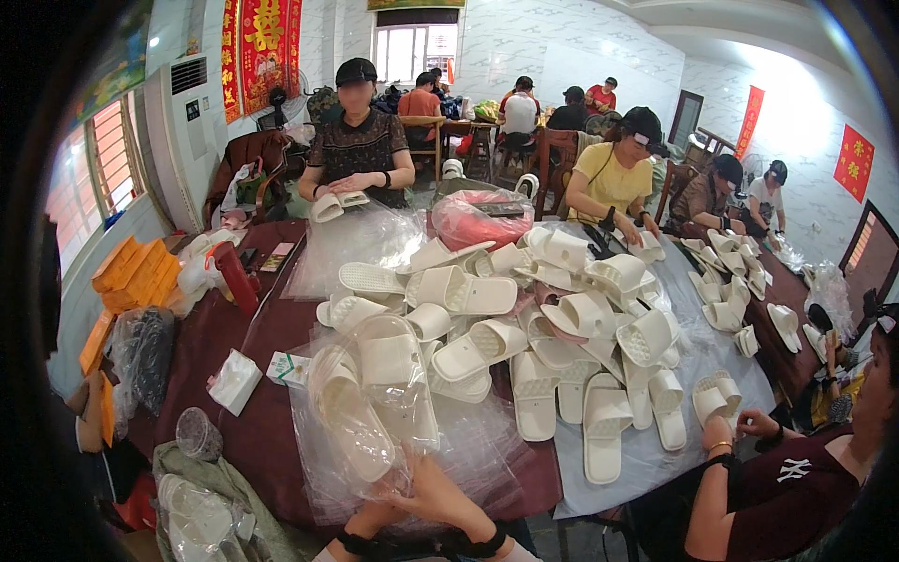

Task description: Gathering and organizing white slipper components into plastic bags in a manufacturing workshop.

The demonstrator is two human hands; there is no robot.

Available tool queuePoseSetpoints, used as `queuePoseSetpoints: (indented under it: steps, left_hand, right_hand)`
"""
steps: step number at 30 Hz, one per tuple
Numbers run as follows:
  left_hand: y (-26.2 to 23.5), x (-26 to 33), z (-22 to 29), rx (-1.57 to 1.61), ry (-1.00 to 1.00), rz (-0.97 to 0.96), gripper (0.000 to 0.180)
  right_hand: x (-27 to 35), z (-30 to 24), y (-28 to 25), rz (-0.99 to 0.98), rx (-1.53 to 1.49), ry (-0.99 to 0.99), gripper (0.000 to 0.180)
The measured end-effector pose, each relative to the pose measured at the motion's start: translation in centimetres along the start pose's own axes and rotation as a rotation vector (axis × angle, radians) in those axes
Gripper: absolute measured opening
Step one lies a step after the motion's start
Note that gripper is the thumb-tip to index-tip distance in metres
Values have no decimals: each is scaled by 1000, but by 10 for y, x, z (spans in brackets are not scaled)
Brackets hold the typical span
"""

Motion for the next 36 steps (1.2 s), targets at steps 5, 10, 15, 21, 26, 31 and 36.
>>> queuePoseSetpoints:
  steps: [5,10,15,21,26,31,36]
  left_hand:
    - [9,16,-18,127,-50,-31,48]
    - [17,13,-7,64,-91,-185,52]
    - [7,28,-32,424,-304,112,38]
    - [7,48,-54,948,-399,408,42]
    - [25,51,-55,988,-378,291,61]
    - [30,63,-61,972,-307,239,70]
    - [28,59,-72,849,-447,191,62]
  right_hand:
    - [10,0,8,-74,-53,-72,98]
    - [6,24,6,106,111,249,59]
    - [6,24,-20,305,58,133,27]
    - [17,-6,-45,534,-27,-27,24]
    - [20,-24,-18,444,-8,-68,22]
    - [23,-19,-16,448,-13,-110,23]
    - [31,-21,3,408,207,-203,27]
Point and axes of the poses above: each hand's wrist, its own x-axis away from the middle knuckle, its own y-axis out of the palm, z = x × y, the point moved 10 cm from there along -x, towards the middle knuckle, and after that the axes turned 14 degrees about y, right-handed, at the moved point
